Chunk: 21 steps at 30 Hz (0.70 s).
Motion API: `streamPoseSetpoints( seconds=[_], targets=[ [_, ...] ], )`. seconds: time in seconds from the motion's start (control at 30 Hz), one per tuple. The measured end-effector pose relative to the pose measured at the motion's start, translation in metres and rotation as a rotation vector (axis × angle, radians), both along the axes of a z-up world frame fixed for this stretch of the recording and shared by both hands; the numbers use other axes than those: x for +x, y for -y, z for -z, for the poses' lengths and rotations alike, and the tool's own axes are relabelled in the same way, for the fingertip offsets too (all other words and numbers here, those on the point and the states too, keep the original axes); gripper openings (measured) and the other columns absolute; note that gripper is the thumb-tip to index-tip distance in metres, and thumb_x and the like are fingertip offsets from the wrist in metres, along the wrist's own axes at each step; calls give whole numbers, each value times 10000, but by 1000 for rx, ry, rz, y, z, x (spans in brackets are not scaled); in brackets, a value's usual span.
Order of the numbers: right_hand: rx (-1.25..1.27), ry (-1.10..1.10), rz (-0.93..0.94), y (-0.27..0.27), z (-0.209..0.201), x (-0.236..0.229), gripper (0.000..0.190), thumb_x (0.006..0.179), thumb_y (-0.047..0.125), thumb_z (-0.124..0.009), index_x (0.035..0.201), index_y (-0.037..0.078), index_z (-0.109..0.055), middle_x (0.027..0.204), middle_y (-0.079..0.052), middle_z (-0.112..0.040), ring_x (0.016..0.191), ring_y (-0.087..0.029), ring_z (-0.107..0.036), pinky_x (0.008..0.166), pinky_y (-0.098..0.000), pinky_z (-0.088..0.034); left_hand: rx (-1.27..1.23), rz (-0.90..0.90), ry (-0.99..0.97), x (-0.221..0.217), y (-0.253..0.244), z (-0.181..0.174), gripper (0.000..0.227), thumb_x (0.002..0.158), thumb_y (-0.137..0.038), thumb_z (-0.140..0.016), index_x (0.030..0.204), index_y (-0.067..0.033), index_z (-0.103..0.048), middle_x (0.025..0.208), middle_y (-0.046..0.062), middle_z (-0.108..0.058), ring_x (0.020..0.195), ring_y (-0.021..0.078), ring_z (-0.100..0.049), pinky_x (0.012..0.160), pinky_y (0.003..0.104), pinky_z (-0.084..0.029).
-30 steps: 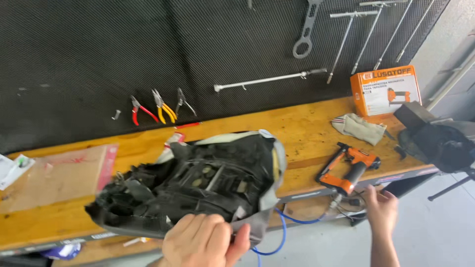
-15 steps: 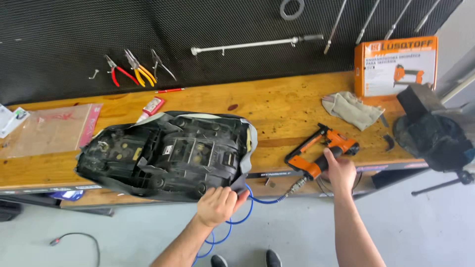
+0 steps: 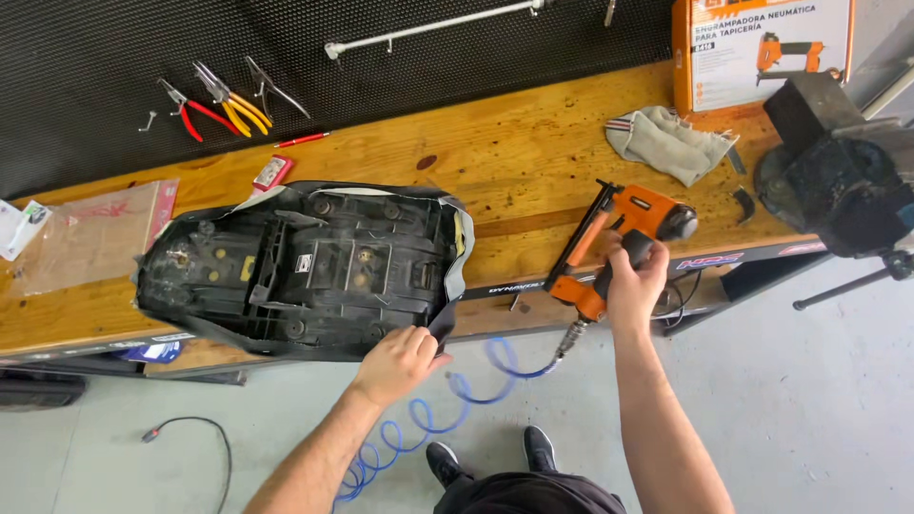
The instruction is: The person repairs a black Yamaha motorcycle seat on a wooden workbench. They repeatedly flip the seat over, align the edges, and use a pneumatic staple gun to secure the upholstery to the seat base.
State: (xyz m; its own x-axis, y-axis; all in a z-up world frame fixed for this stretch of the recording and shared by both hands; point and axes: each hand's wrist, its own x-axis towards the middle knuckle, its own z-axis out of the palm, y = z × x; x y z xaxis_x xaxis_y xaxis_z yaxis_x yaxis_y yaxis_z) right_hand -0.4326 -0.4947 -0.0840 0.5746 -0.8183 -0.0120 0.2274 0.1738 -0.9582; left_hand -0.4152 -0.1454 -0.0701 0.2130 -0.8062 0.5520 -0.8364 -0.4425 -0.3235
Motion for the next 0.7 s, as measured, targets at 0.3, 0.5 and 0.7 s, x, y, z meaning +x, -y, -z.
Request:
streamPoseSetpoints(
  seconds=[0.3, 0.5, 0.7],
  targets=[
    [42, -173, -914, -10, -13, -61, 412, 892, 274, -690, 609, -25, -674, 414, -168, -536, 355, -243, -558, 403, -363, -497, 15, -81, -32, -6, -6, 25, 408, 1032, -363, -552, 702, -148, -447, 695, 18, -419, 595, 189, -546, 574, 266, -488],
    [-410, -520, -1536, -44, -93, -48, 603, 878, 471, -781, 437, 106, -592, 385, -31, -525, 405, -146, -497, 526, -242, -471, 22, -99, -18, -12, -7, 38, 361, 1046, -299, -473, 715, -152, -470, 702, 28, -455, 605, 198, -556, 585, 287, -489],
    [-437, -677, -1620, -69, -107, -25, 579, 904, 515, -726, 522, 117, -551, 423, -21, -518, 426, -134, -548, 511, -237, -455, -97, -29, -13, -8, -14, 68, 418, 1082, -292, -357, 769, -106, -562, 748, 71, -515, 626, 225, -574, 608, 309, -502]
  ],
)
